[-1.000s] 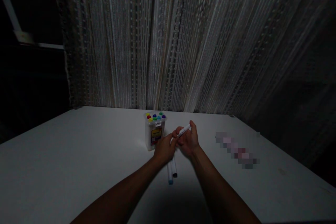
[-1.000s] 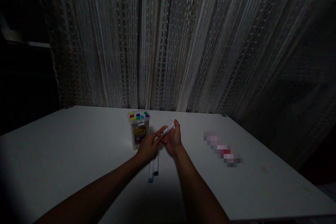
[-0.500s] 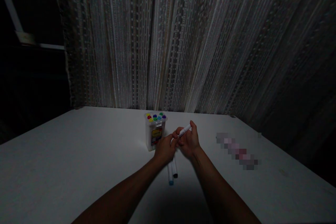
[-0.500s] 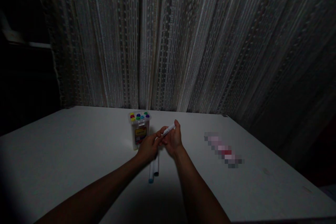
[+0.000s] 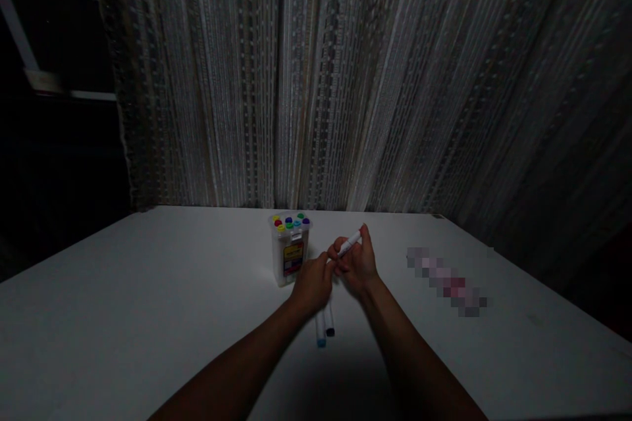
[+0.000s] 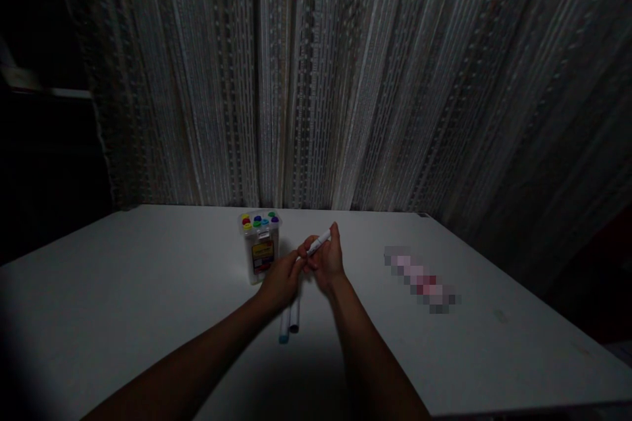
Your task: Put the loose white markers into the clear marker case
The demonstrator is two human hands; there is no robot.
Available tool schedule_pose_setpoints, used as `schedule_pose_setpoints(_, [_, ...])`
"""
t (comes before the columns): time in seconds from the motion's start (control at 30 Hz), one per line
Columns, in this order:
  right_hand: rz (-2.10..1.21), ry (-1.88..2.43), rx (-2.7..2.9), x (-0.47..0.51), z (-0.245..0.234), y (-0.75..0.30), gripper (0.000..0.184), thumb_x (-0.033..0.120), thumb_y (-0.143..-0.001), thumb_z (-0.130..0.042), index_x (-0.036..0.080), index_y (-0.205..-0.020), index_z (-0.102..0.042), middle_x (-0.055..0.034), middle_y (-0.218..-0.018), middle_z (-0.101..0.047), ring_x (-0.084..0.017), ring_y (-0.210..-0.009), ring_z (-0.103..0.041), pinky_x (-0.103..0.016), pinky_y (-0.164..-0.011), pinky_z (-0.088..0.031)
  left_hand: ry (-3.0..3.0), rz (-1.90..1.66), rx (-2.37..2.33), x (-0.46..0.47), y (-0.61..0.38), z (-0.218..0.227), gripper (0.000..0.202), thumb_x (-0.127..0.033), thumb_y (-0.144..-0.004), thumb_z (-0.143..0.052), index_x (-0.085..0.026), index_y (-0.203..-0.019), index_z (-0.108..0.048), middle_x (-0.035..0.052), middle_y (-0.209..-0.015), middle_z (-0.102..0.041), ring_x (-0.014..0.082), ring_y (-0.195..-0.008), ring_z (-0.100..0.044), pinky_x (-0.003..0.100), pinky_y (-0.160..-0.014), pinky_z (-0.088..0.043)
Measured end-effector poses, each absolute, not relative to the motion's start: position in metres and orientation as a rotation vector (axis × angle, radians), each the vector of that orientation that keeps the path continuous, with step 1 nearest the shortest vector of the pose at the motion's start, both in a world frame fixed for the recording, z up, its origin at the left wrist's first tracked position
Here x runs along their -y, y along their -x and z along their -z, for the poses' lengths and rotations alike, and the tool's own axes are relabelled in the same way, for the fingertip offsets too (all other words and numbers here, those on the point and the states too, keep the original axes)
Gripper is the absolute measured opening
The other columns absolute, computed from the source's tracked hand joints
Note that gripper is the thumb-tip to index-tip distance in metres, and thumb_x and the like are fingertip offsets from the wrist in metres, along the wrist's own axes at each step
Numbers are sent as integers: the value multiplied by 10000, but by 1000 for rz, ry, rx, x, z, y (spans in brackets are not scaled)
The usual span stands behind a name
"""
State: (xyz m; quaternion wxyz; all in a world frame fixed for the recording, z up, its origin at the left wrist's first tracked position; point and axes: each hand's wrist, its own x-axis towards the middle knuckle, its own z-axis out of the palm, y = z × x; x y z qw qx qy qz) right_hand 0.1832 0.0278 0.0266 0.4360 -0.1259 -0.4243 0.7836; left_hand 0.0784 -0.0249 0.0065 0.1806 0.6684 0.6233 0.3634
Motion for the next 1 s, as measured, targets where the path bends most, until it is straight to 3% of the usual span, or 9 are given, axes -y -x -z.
schedule_pose_setpoints(0.37, [-1903, 319, 1059, -27, -29, -183, 658, 744, -730, -267, 154, -581, -518, -6, -466, -523, -52, -296, -307, -189, -295, -302, -1935, -1068, -1741, 25, -79, -5, 313, -355, -890, -303, -210, -952, -573, 37, -872, -664, 177, -833, -601, 252, -747, -418])
schedule_pose_setpoints(0.6, [-1516, 495, 1134, -29, -30, -176, 377, 516, -645, -646, 176, -696, -492, 32, -532, -592, -25, -307, -303, -159, -305, -317, -1932, -1227, -1608, 20, -80, 1, 309, -295, -882, -302, -157, -1054, -518, 90, -962, -640, 202, -925, -580, 300, -806, -421])
schedule_pose_setpoints(0.8, [-1419, 589, 1157, -26, -34, -171, 427, 566, -610, -633, 182, -661, -452, 53, -494, -561, -29, -260, -300, -164, -240, -217, -1867, -1257, -1516, 18, -81, -3, 339, -314, -879, -315, -161, -1112, -508, 86, -995, -640, 190, -953, -576, 298, -859, -413])
schedule_pose_setpoints(1.0, [-1375, 626, 1121, -22, -34, -169, 425, 555, -613, -633, 169, -625, -456, 53, -491, -544, -28, -268, -327, -162, -240, -198, -1829, -1316, -1483, 15, -81, -3, 369, -334, -869, -345, -179, -1159, -512, 74, -980, -654, 198, -1010, -558, 303, -898, -401])
